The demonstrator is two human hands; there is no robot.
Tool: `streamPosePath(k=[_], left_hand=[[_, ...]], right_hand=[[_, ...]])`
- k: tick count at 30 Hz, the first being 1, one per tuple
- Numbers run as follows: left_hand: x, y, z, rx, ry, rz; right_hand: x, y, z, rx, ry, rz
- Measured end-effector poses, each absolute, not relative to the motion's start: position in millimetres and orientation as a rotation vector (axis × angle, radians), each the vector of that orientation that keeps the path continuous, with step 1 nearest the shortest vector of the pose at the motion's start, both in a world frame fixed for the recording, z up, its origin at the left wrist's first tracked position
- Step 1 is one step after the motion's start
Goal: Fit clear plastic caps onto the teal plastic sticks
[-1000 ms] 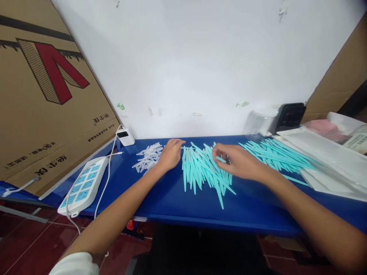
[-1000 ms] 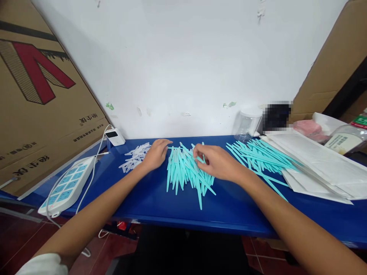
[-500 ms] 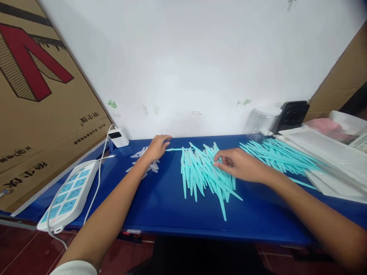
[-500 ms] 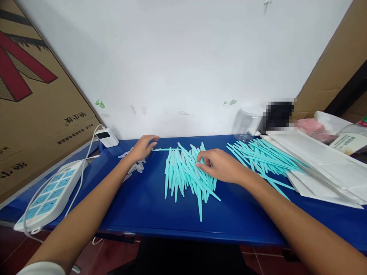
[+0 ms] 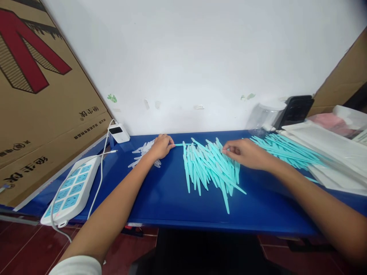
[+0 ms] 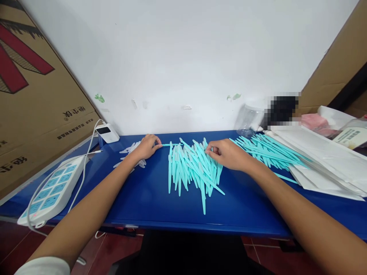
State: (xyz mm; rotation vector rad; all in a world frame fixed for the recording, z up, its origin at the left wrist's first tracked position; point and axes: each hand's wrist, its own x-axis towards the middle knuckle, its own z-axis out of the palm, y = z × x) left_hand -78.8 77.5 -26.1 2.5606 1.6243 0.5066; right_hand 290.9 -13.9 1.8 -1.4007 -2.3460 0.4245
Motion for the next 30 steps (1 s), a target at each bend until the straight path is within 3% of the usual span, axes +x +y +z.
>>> streamPosePath(k=[4, 12, 22, 27, 30], left_hand=[[-91.0, 76.9, -17.6, 2.549, 1.693, 0.581], [-95.8, 74.8, -0.8, 2.414, 1.719, 1.124], [-16.0, 13.6, -16.9, 2.640, 1.126, 0.665], [-18.1, 12.1, -11.7, 2.698, 1.463, 0.763], [-33.9, 19.6, -8.0, 2.638, 1.790, 0.628]], right_hand=[[298.4, -9.5, 3.9, -1.432, -2.286, 0.365], [321.0, 1.2, 10.0, -1.647, -2.068, 0.063], [342.6, 10.1, 12.2, -1.864, -2.054, -0.029], [342.2, 8.3, 15.7, -1.910, -2.058, -0.037], [355.9, 9.7, 19.6, -2.043, -2.005, -0.124]])
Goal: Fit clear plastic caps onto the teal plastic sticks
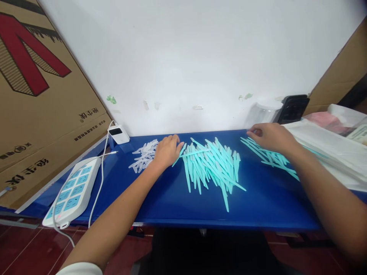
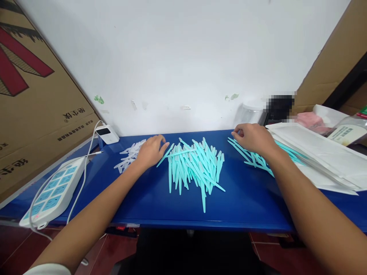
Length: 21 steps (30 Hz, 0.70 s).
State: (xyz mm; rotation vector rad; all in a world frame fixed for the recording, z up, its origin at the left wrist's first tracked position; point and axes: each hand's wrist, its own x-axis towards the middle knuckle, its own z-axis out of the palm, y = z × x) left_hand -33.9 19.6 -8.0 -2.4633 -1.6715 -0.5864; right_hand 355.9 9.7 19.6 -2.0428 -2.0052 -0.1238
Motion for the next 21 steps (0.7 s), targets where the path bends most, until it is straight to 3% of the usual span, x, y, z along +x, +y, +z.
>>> streamPosePath(k=[5, 10, 17, 21], left_hand=[[-47.2, 25.6, -12.4, -2.559, -1.758, -0.234], [-40.6, 20.4, -12.7, -2.921, -1.526, -0.309], [-45.2, 17.0, 4.2, -2.853, -1.520, -0.524], [-53.9, 17.5, 9.6, -3.004, -1.379, -0.437]], right_hand=[[391.5, 19.5, 16.9, -2.286, -2.050, -0.036], [396.8, 25.0, 6.5, -2.328, -2.193, 0.258], [410.1, 23.0, 12.2, -2.314, -2.062, 0.205], [449.8, 26.1, 11.6, -2.333, -2.024, 0.272]])
